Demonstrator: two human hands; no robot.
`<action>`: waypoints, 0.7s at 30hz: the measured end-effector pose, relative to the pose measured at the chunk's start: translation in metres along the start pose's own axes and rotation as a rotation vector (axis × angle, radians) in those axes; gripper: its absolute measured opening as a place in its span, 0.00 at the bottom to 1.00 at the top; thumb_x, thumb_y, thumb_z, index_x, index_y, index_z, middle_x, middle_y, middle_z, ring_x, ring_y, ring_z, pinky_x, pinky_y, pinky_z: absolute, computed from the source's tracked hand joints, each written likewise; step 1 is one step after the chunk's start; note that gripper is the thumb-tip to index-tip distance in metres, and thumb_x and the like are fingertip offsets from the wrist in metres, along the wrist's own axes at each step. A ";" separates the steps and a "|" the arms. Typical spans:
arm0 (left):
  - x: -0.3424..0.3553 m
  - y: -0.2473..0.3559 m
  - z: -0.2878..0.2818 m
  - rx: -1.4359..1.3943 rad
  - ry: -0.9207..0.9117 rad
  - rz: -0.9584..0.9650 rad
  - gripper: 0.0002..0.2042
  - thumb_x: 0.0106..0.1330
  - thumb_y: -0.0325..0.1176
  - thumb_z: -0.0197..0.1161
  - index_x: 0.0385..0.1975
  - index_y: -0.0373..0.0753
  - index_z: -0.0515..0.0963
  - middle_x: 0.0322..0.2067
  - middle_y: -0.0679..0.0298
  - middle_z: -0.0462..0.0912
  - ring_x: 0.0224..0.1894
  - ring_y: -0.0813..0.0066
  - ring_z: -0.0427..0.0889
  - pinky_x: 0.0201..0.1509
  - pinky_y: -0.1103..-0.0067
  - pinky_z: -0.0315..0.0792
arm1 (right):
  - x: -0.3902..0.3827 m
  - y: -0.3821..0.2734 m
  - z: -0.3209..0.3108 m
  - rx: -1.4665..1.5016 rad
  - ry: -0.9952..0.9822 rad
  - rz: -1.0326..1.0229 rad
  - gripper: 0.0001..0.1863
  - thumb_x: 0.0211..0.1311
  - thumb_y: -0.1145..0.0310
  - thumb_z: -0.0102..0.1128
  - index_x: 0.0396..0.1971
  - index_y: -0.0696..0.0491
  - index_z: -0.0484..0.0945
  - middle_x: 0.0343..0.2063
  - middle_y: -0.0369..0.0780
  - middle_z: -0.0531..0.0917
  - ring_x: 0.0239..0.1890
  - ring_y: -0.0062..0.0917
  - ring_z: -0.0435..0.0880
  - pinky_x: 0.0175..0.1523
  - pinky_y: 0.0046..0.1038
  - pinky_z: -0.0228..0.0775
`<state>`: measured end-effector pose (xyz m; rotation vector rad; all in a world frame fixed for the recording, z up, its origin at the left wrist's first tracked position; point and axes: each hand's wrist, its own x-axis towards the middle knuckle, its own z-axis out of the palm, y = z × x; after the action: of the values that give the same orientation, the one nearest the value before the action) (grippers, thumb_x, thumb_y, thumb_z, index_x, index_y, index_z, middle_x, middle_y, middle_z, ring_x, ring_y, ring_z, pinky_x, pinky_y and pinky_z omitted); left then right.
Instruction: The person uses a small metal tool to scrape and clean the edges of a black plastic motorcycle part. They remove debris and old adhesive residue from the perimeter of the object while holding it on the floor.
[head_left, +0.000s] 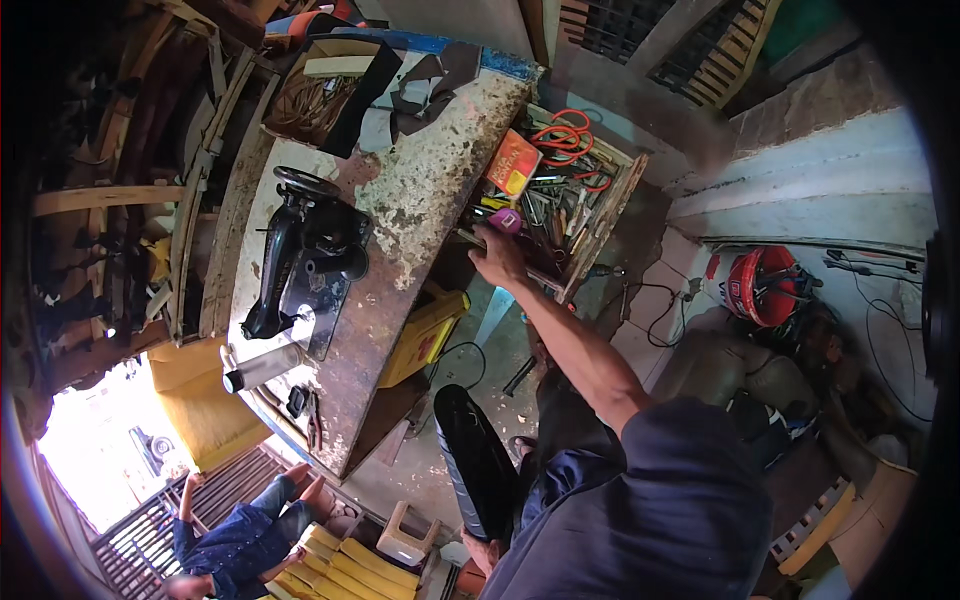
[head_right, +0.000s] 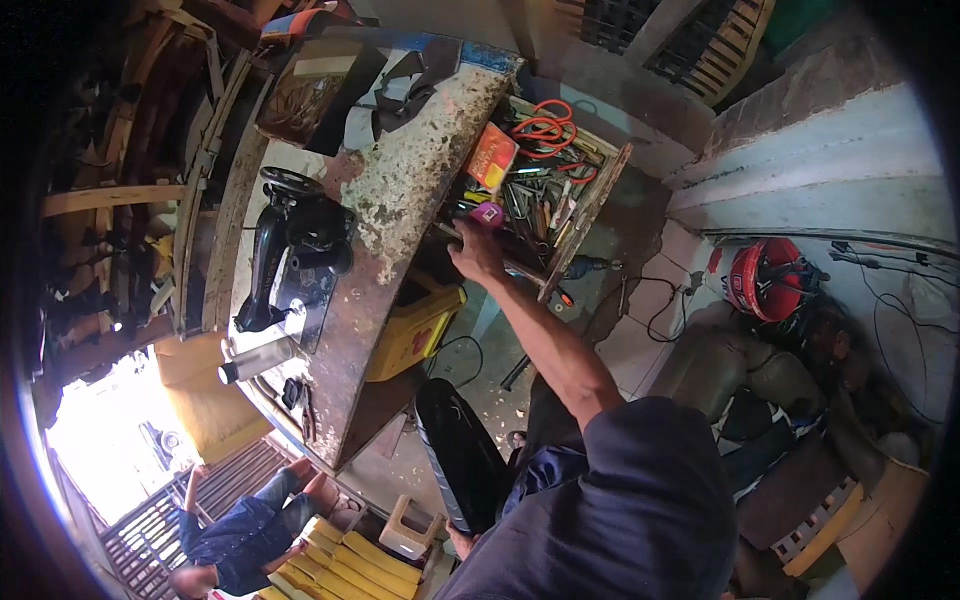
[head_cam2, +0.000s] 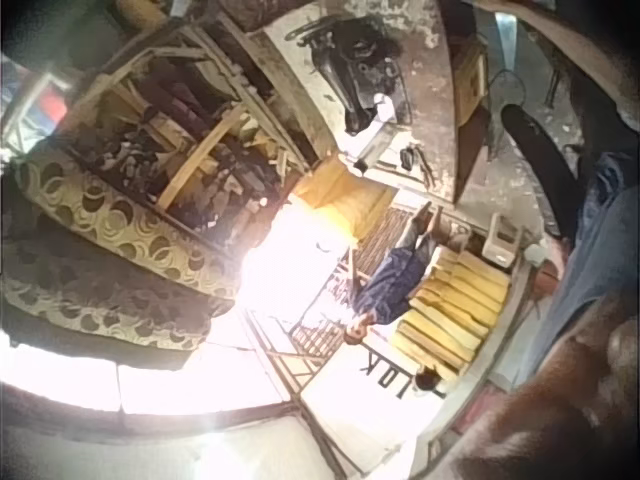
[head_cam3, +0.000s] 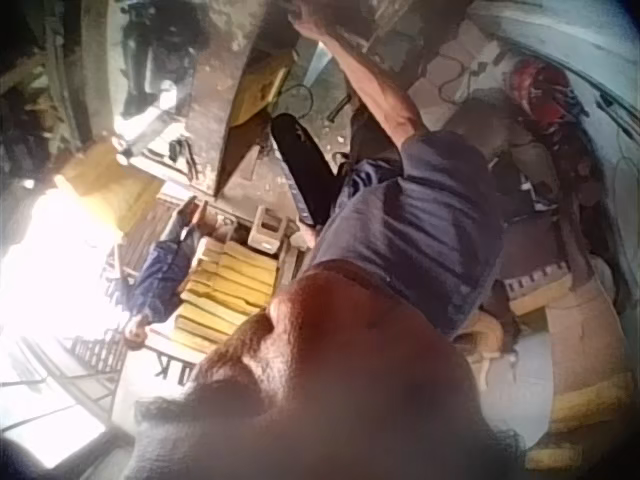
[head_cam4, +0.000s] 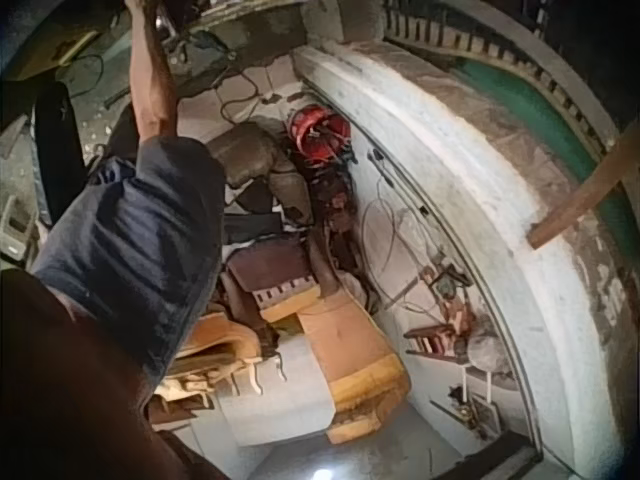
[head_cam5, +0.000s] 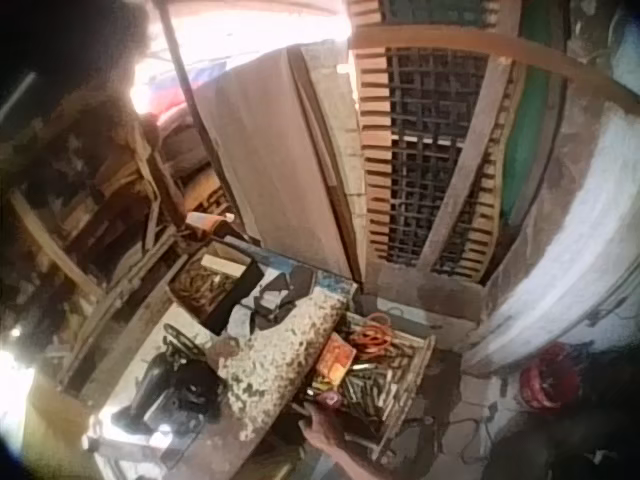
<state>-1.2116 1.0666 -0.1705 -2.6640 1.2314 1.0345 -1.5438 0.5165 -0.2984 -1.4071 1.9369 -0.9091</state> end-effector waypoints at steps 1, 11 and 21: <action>-0.001 -0.001 -0.001 0.014 -0.004 -0.028 0.48 0.38 0.30 0.72 0.67 0.39 0.58 0.56 0.42 0.72 0.59 0.43 0.72 0.63 0.61 0.67 | -0.005 -0.002 0.004 0.088 0.080 0.014 0.21 0.57 0.64 0.66 0.52 0.52 0.80 0.45 0.46 0.85 0.48 0.41 0.84 0.58 0.37 0.74; -0.013 0.000 0.002 -0.135 -0.031 0.088 0.54 0.46 0.64 0.65 0.68 0.29 0.55 0.58 0.37 0.69 0.59 0.36 0.68 0.64 0.57 0.62 | 0.076 0.107 -0.122 -0.355 0.493 0.084 0.13 0.55 0.72 0.63 0.42 0.54 0.79 0.46 0.49 0.78 0.50 0.47 0.78 0.54 0.45 0.72; -0.002 -0.006 0.007 -0.085 0.005 0.061 0.47 0.40 0.30 0.68 0.67 0.37 0.56 0.55 0.39 0.71 0.57 0.36 0.69 0.63 0.56 0.64 | 0.086 0.151 -0.106 -0.616 0.226 0.245 0.16 0.65 0.62 0.54 0.49 0.52 0.77 0.54 0.47 0.71 0.59 0.48 0.71 0.55 0.50 0.73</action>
<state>-1.2129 1.0743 -0.1761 -2.7088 1.3063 1.1143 -1.7354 0.4864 -0.3593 -1.3729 2.6407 -0.3752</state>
